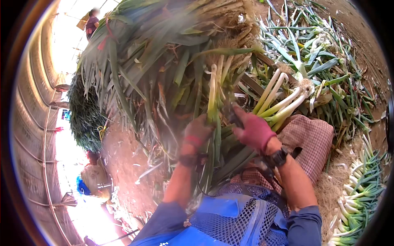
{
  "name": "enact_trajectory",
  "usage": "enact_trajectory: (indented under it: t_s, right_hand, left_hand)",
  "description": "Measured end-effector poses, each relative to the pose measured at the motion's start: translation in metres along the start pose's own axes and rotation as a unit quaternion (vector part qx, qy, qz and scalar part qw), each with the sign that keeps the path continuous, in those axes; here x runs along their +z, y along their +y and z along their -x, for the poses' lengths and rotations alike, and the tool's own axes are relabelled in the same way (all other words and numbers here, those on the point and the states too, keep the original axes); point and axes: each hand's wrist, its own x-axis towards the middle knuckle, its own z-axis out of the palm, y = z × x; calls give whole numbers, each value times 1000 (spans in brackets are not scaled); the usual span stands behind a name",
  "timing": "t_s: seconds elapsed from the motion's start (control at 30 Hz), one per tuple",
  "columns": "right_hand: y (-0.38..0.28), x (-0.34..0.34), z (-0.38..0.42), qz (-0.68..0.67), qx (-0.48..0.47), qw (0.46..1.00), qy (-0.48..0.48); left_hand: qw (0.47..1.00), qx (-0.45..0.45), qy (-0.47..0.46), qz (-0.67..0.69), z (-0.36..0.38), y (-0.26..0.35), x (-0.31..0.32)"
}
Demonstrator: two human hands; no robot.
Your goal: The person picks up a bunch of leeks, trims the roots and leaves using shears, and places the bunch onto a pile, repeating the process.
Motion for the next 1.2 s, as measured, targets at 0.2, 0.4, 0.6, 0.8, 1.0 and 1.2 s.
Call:
enact_trajectory:
  t_s: [0.2, 0.4, 0.6, 0.8, 1.0, 1.2]
  right_hand:
    - [7, -6, -32, 6, -33, 999, 28]
    - [4, 2, -22, 20, -28, 999, 25]
    - [7, 11, -18, 30, -25, 998, 58]
    - [17, -4, 39, -29, -38, 999, -24]
    - [38, -20, 86, -80, -63, 993, 65]
    - [58, -31, 72, -103, -81, 986, 102]
  left_hand:
    - [1000, 19, 23, 2, -5, -14, 14]
    - [999, -8, -30, 26, 1, 0, 2]
    - [999, 18, 4, 27, 6, -3, 7]
    - [999, 40, -6, 34, 14, -11, 17]
    - [968, 108, -124, 187, 46, 47, 55]
    - [910, 221, -288, 201, 44, 125, 102]
